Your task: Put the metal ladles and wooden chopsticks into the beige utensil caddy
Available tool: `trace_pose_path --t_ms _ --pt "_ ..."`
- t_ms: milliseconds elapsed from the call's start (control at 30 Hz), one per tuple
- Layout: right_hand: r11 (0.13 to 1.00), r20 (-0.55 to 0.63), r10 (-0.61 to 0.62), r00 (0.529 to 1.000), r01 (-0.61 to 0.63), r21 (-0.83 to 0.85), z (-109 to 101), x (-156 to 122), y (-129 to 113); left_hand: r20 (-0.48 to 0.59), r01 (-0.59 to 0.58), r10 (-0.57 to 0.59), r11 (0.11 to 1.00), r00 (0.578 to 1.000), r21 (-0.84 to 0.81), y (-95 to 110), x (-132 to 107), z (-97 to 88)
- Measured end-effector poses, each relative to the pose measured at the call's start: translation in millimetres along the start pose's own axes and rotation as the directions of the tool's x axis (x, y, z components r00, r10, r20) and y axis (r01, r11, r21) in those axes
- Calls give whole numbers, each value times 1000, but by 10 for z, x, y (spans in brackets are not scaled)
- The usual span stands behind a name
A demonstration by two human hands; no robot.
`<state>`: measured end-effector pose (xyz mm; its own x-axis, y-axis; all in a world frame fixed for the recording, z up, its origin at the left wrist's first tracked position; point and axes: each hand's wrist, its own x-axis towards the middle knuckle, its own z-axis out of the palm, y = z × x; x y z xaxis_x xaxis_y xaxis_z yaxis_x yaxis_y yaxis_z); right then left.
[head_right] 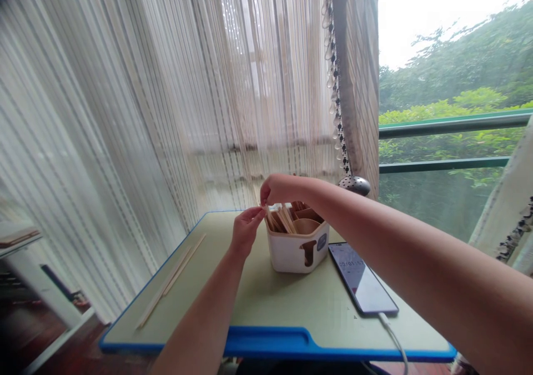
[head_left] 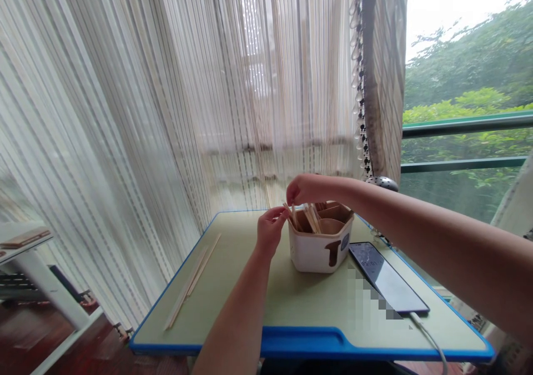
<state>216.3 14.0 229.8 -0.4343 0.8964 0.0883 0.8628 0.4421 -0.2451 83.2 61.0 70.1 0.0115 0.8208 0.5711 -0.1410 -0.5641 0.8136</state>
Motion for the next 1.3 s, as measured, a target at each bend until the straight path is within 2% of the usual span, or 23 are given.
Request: trace_pose_path --t_ms 133,400,533,633,733,833,933,1033,1100,1167,1200,1267,1300 --pt "999 -47 12 999 -15 -47 33 27 9 2 19 -19 1000 1000 -25 16 5 24" --pt "969 -186 49 981 -92 -231 112 51 -193 -76 -24 26 999 997 25 34 -8 19" --pt "940 -175 87 981 -139 -311 149 39 -253 -69 -5 2 999 998 -47 32 -14 -2" --pt "940 -187 118 975 -170 -294 187 17 -266 -62 20 -27 993 998 -112 45 -21 6" --pt "944 -276 113 955 -190 -271 222 2 -263 -68 54 -63 991 996 -126 92 -33 21" --pt "958 -377 36 926 -139 -252 245 -51 -275 -81 75 -84 991 993 -113 139 -54 15" --pt "977 -511 -63 857 -50 -205 304 -220 -321 -116 94 -106 991 988 -99 121 -60 -41" --pt "993 -690 -113 715 61 -100 514 -488 -403 -206 165 -194 975 959 -149 44 -15 -157" --pt "983 -761 -131 636 181 -18 768 -642 -465 -296 217 -268 957 917 -193 2 35 -259" --pt "958 -778 -89 622 267 103 1082 -728 -513 -401 228 -295 951 867 -207 1 69 -390" --pt "942 -770 -27 638 274 194 1245 -746 -529 -453 211 -273 960 849 -184 23 67 -475" --pt "877 -731 156 664 248 412 1545 -747 -551 -507 156 -158 987 847 -46 111 6 -697" --pt "823 -674 213 707 243 514 1670 -732 -566 -499 125 -79 990 863 60 174 -55 -837"
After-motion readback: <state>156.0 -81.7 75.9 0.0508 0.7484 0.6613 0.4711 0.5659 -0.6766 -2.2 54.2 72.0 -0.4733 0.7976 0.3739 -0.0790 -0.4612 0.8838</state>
